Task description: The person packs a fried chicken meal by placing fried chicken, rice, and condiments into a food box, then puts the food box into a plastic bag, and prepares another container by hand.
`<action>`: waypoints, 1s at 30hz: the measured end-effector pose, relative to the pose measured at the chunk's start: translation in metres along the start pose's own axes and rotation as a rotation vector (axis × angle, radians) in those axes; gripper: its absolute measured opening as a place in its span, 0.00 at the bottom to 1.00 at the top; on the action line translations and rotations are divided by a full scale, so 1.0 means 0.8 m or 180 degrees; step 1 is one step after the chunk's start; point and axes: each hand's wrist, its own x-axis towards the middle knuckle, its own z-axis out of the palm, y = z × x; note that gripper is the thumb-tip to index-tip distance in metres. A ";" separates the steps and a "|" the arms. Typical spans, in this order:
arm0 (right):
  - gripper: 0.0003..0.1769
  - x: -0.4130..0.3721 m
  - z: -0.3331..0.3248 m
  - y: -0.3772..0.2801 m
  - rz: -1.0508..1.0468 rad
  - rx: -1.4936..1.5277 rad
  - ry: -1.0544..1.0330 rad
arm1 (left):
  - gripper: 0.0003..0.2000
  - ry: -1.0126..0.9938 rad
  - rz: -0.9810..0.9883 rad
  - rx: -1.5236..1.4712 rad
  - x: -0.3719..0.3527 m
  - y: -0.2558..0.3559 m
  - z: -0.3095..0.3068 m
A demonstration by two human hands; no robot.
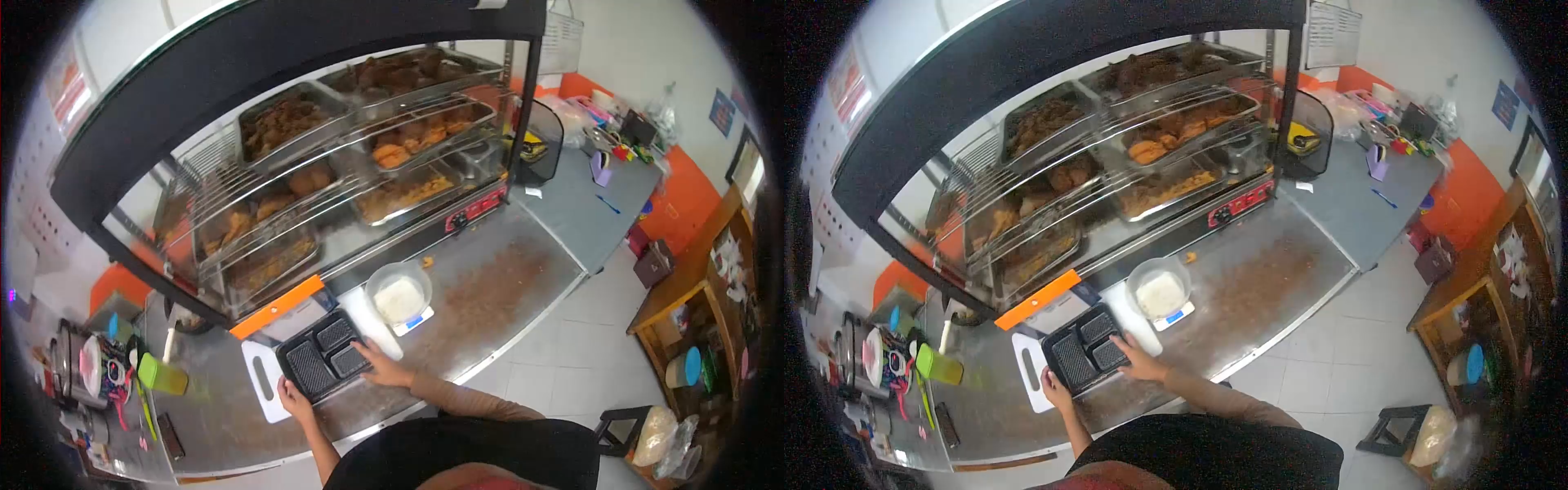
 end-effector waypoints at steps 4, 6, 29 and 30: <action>0.41 0.002 0.006 0.032 -0.0260 -0.0176 -0.0079 | 0.17 0.0473 0.0377 0.0379 -0.010 0.017 0.007; 0.41 0.000 0.003 0.035 -0.0523 -0.0389 -0.0147 | 0.16 0.0763 0.0359 0.0531 -0.025 0.045 0.005; 0.28 -0.115 0.373 -0.260 -0.2651 0.1888 -0.3043 | 0.20 0.2875 -0.0677 -0.2478 -0.241 -0.018 -0.289; 0.29 -0.121 0.397 -0.270 -0.2793 0.1782 -0.3170 | 0.21 0.2859 -0.0726 -0.2721 -0.230 -0.010 -0.311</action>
